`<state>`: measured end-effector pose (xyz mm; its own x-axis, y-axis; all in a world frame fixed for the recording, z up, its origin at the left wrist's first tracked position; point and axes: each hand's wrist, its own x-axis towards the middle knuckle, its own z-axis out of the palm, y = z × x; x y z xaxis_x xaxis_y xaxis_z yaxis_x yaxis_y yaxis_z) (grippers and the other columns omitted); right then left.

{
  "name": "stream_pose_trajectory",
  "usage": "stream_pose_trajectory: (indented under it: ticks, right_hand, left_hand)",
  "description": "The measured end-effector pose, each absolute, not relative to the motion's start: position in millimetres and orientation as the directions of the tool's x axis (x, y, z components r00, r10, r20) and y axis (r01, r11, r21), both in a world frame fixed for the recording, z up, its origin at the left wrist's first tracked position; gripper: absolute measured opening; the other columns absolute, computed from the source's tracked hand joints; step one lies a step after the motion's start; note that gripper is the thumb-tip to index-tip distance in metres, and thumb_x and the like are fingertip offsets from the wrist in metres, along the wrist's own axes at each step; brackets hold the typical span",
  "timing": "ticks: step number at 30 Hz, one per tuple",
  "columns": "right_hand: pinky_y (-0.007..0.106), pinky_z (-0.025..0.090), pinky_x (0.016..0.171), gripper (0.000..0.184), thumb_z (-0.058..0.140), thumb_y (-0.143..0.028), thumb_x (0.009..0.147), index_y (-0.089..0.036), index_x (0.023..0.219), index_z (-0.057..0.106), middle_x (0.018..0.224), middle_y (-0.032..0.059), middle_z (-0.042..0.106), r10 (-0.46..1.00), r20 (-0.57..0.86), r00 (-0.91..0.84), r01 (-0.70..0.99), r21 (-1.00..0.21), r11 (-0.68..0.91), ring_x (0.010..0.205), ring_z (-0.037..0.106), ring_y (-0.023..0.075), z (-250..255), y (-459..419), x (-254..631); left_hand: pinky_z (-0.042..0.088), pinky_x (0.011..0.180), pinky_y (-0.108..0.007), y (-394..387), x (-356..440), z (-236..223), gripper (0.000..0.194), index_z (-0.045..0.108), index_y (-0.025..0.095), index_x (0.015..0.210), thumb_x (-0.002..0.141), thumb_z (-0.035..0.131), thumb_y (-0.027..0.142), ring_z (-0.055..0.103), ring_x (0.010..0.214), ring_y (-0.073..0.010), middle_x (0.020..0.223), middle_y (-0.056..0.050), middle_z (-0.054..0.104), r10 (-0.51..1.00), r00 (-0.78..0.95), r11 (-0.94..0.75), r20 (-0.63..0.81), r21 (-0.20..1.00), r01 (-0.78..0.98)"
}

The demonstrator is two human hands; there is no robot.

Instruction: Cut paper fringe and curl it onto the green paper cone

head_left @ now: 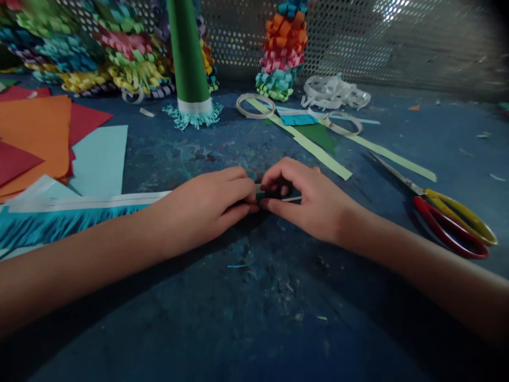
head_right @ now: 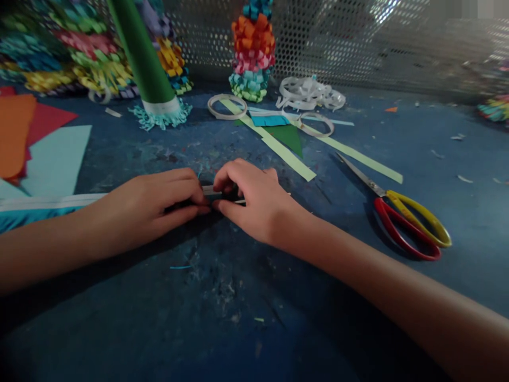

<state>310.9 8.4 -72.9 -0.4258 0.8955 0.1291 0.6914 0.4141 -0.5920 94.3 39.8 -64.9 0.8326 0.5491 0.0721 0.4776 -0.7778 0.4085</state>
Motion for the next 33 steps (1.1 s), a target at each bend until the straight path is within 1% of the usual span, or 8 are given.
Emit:
stream_pose_trajectory:
  ticks: [5,10,12,15,18,23,29,33]
  right_hand:
    - [0.038,0.043,0.083,0.011,0.057,-0.017,0.095,-0.020,0.089,0.065,0.094,0.0056,0.066,0.799,0.213,-0.563,0.611,-0.543,0.575,0.092,0.061,0.0226,-75,9,317]
    - [0.040,0.041,0.084,0.013,0.058,-0.020,0.098,-0.019,0.101,0.071,0.099,0.0071,0.065,0.751,0.224,-0.621,0.617,-0.451,0.645,0.093,0.060,0.0236,-73,7,322]
    - [0.041,0.039,0.084,0.011,0.065,-0.025,0.096,-0.019,0.103,0.071,0.100,0.0067,0.065,0.756,0.206,-0.621,0.636,-0.432,0.640,0.093,0.060,0.0248,-73,6,321]
    - [0.041,0.036,0.082,0.009,0.071,-0.027,0.093,-0.018,0.094,0.069,0.096,0.0051,0.065,0.790,0.197,-0.581,0.667,-0.441,0.600,0.093,0.060,0.0250,-73,7,317]
    - [0.039,0.037,0.081,0.009,0.070,-0.020,0.092,-0.018,0.084,0.067,0.088,0.0025,0.064,0.823,0.189,-0.536,0.655,-0.521,0.547,0.089,0.061,0.0228,-75,11,314]
    - [0.037,0.039,0.078,0.009,0.067,-0.015,0.090,-0.020,0.082,0.065,0.083,0.0008,0.062,0.849,0.141,-0.510,0.627,-0.615,0.479,0.084,0.060,0.0199,-75,14,312]
    - [0.037,0.037,0.077,0.010,0.065,-0.012,0.083,-0.021,0.087,0.062,0.086,-0.0002,0.062,0.894,0.111,-0.435,0.669,-0.624,0.403,0.080,0.056,0.0174,-73,12,307]
    - [0.039,0.033,0.081,0.011,0.061,-0.010,0.087,-0.021,0.086,0.061,0.087,-0.0009,0.060,0.857,0.150,-0.494,0.664,-0.572,0.482,0.084,0.058,0.0180,-71,11,307]
  left_hand:
    - [0.044,0.074,-0.027,42,93,-66,0.014,0.063,0.018,0.090,0.098,0.052,0.019,0.060,0.081,-0.0169,0.094,-0.003,0.060,0.580,0.813,-0.738,0.056,0.458,0.495]
    - [0.044,0.074,-0.028,42,94,-66,0.009,0.061,0.017,0.092,0.097,0.054,0.021,0.059,0.081,-0.0169,0.098,-0.004,0.059,0.605,0.794,-0.712,0.056,0.483,0.509]
    - [0.044,0.075,-0.028,42,95,-66,0.006,0.060,0.018,0.094,0.096,0.055,0.021,0.060,0.082,-0.0172,0.100,-0.004,0.060,0.624,0.779,-0.695,0.054,0.495,0.522]
    - [0.044,0.075,-0.028,41,95,-65,0.005,0.058,0.018,0.097,0.094,0.056,0.021,0.061,0.082,-0.0175,0.096,-0.003,0.062,0.654,0.755,-0.669,0.049,0.503,0.547]
    - [0.042,0.072,-0.028,42,95,-63,0.004,0.058,0.019,0.094,0.093,0.054,0.020,0.061,0.079,-0.0178,0.091,-0.002,0.064,0.666,0.746,-0.651,0.005,0.491,0.578]
    - [0.042,0.071,-0.029,42,99,-59,0.016,0.063,0.019,0.094,0.098,0.049,0.025,0.062,0.078,-0.0190,0.090,-0.002,0.065,0.653,0.756,-0.670,-0.055,0.425,0.609]
    - [0.045,0.077,-0.034,36,96,-63,0.024,0.064,0.015,0.097,0.103,0.044,0.027,0.063,0.086,-0.0240,0.094,-0.008,0.063,0.600,0.800,-0.767,-0.004,0.280,0.577]
    - [0.045,0.074,-0.034,36,91,-65,0.020,0.062,0.015,0.097,0.101,0.052,0.032,0.062,0.086,-0.0238,0.096,-0.008,0.062,0.548,0.836,-0.800,0.033,0.313,0.512]
